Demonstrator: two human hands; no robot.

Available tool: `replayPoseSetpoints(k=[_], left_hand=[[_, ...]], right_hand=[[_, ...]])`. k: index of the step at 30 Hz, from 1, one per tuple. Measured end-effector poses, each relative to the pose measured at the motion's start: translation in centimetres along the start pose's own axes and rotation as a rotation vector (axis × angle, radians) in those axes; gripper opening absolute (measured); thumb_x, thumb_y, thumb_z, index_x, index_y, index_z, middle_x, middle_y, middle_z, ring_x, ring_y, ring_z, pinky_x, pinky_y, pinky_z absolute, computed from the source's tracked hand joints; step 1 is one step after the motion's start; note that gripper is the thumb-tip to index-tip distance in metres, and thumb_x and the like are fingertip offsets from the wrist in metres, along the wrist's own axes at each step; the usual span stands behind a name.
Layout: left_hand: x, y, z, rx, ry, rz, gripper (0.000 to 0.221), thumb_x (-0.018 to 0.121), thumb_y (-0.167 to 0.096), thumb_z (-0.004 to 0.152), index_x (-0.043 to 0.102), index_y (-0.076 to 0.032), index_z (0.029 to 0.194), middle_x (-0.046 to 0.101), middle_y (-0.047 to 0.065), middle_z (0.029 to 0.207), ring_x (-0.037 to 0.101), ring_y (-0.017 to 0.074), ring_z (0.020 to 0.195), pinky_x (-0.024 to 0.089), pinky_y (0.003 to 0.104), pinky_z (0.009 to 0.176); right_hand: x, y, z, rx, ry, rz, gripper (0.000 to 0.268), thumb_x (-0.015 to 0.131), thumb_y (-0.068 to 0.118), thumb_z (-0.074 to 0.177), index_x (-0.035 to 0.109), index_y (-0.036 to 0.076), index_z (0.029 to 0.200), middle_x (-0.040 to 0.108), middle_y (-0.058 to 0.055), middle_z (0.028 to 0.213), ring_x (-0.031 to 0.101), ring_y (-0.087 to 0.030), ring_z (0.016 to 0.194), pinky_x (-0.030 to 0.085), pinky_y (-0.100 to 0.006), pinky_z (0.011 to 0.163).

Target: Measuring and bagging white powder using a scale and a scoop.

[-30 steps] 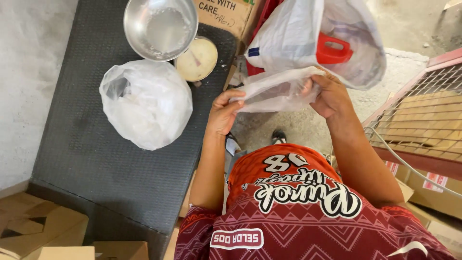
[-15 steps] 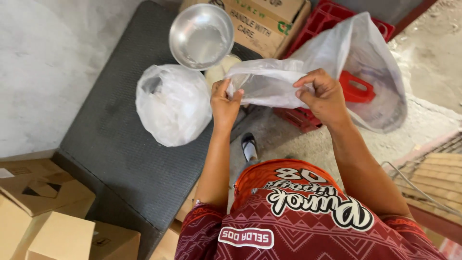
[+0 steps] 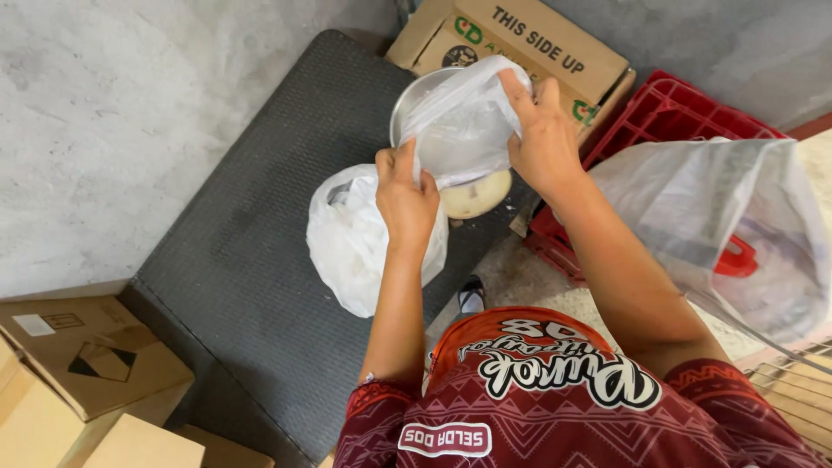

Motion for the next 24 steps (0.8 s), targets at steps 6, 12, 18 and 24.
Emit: replayPoseSetpoints(k=[6, 12, 18, 24], left_hand=[[1.3, 2.5, 1.1, -0.047, 0.166, 0.156, 0.058, 0.075, 0.000, 0.076, 0.065, -0.006, 0.132, 0.039, 0.023, 0.158, 0.073, 0.0344, 0.095, 0.060, 0.037, 0.069], [2.9, 4.0, 0.2, -0.005, 0.240, 0.143, 0.054, 0.082, -0.020, 0.086, 0.062, 0.002, 0.131, 0.035, 0.022, 0.164, 0.075, 0.0334, 0.102, 0.061, 0.035, 0.074], [2.6, 2.9, -0.1, -0.096, 0.290, 0.053, 0.065, 0.080, -0.020, 0.087, 0.053, 0.005, 0.140, 0.030, 0.029, 0.163, 0.074, 0.0360, 0.092, 0.060, 0.038, 0.071], [1.3, 1.7, -0.6, -0.131, 0.403, -0.104, 0.077, 0.079, -0.013, 0.082, 0.047, -0.010, 0.152, 0.031, 0.028, 0.164, 0.074, 0.0241, 0.078, 0.061, 0.031, 0.065]], right_hand=[[5.1, -2.1, 1.6, 0.053, 0.192, -0.069, 0.086, 0.068, -0.009, 0.074, 0.055, 0.018, 0.154, 0.049, -0.028, 0.134, 0.060, -0.045, 0.112, 0.053, -0.049, 0.089], [1.7, 1.8, 1.5, -0.093, 0.044, -0.118, 0.066, 0.081, 0.004, 0.075, 0.068, 0.014, 0.139, 0.052, -0.022, 0.141, 0.057, -0.041, 0.120, 0.045, -0.048, 0.100], [5.2, 3.3, -0.6, -0.219, 0.044, -0.069, 0.042, 0.084, 0.012, 0.088, 0.073, 0.014, 0.129, 0.058, -0.010, 0.144, 0.055, -0.031, 0.133, 0.041, -0.049, 0.111], [11.6, 1.2, 0.3, -0.185, 0.299, -0.066, 0.054, 0.083, 0.026, 0.080, 0.071, 0.009, 0.130, 0.050, -0.022, 0.149, 0.040, -0.043, 0.145, 0.031, -0.061, 0.115]])
Point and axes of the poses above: each hand's wrist, its own z-axis towards the middle knuckle, its own x-axis out of the palm, y = z × x, the point moved 4 cm from there along z, towards the middle knuckle
